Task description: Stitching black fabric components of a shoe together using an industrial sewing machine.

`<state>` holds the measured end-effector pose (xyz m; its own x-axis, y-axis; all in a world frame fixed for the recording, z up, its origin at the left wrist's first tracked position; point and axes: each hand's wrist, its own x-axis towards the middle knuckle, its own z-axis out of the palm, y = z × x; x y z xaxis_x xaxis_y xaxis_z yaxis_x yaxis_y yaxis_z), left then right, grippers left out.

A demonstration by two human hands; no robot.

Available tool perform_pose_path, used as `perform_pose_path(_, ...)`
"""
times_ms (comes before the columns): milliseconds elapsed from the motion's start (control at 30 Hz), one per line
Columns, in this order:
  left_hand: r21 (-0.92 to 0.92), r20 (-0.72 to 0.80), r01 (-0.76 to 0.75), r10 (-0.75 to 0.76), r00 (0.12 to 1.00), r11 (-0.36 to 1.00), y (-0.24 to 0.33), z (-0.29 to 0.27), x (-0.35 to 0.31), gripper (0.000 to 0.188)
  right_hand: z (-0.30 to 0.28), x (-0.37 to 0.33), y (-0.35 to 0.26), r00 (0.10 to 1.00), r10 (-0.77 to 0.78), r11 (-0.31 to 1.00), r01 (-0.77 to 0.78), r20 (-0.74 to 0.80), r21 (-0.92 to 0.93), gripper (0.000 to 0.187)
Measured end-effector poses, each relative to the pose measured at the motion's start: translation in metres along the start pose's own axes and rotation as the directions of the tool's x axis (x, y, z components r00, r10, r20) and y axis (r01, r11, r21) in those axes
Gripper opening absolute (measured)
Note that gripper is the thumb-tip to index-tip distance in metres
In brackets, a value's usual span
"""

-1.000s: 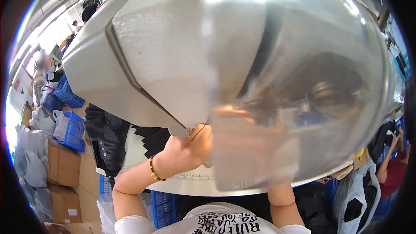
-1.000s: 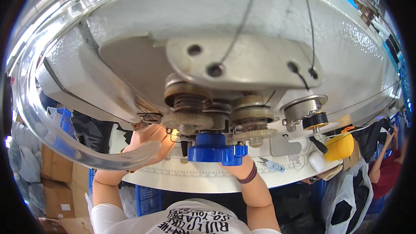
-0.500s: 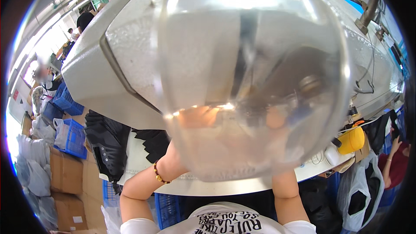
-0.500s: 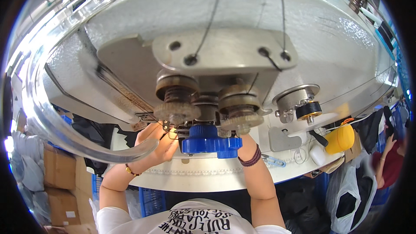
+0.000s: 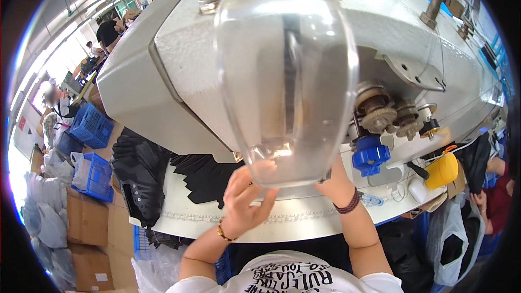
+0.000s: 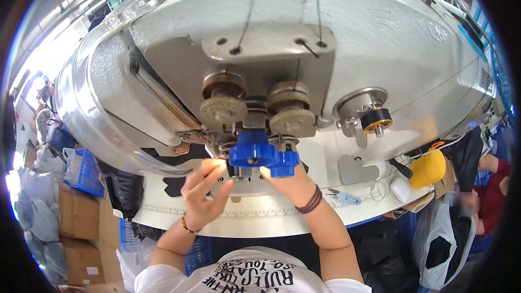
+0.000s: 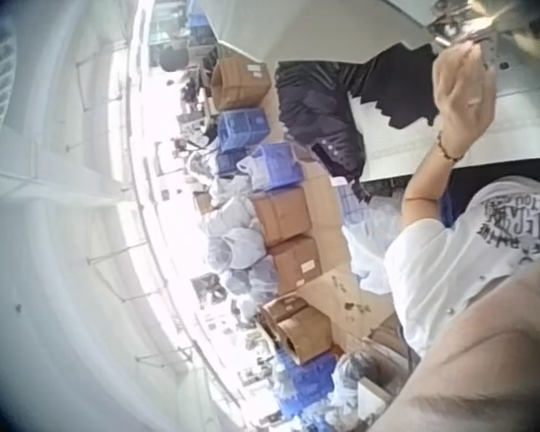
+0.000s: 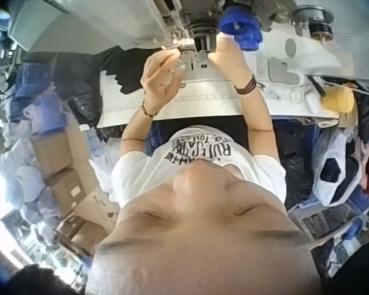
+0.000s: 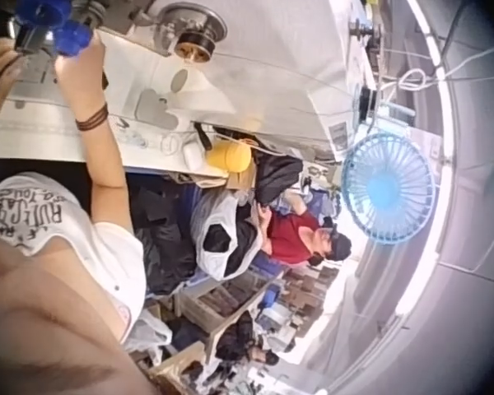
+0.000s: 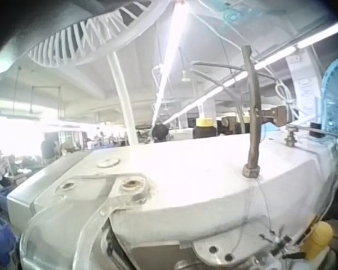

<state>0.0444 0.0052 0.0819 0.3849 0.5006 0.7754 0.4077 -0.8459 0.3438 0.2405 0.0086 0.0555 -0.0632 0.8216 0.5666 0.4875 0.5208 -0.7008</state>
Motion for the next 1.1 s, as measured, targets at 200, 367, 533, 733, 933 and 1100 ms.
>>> perform_pose_path(200, -0.712, 0.441, 0.564, -0.357, 0.823, 0.419, 0.027, 0.033, -0.031, 0.05, -0.037, -0.004, -0.009, 0.799, -0.013, 0.989, -0.078, -0.602, -0.125, 0.024)
perform_pose_path(367, -0.6, 0.662, 0.441, -0.104, 0.742, -0.667, 0.038, 0.077, -0.032, 0.071, -0.07, -0.061, -0.033, 0.766, 0.006, 1.0, 0.001, -0.642, 0.011, 0.027)
perform_pose_path(533, -0.372, 0.578, 0.079, -0.164, 0.8, -0.925, 0.054, 0.098, -0.035, 0.07, -0.072, -0.11, -0.037, 0.747, 0.158, 0.922, 0.124, -0.646, 0.368, 0.026)
perform_pose_path(733, -0.713, 0.529, 0.195, -0.335, 0.779, -0.673, 0.064, 0.048, -0.027, 0.056, -0.043, -0.138, -0.012, 0.777, 0.367, 0.703, 0.128, -0.512, 0.699, 0.021)
perform_pose_path(933, -0.847, 0.499, 0.297, -0.466, 0.731, -0.442, 0.076, 0.013, -0.046, 0.052, 0.003, -0.132, -0.013, 0.867, 0.454, 0.724, -0.224, -0.206, 0.652, 0.025)
perform_pose_path(1100, -0.914, 0.382, 0.214, -0.549, 0.743, -0.346, 0.079, -0.007, -0.052, 0.055, 0.004, -0.139, -0.02, 0.9, 0.394, 0.861, -0.288, -0.189, 0.42, 0.012)
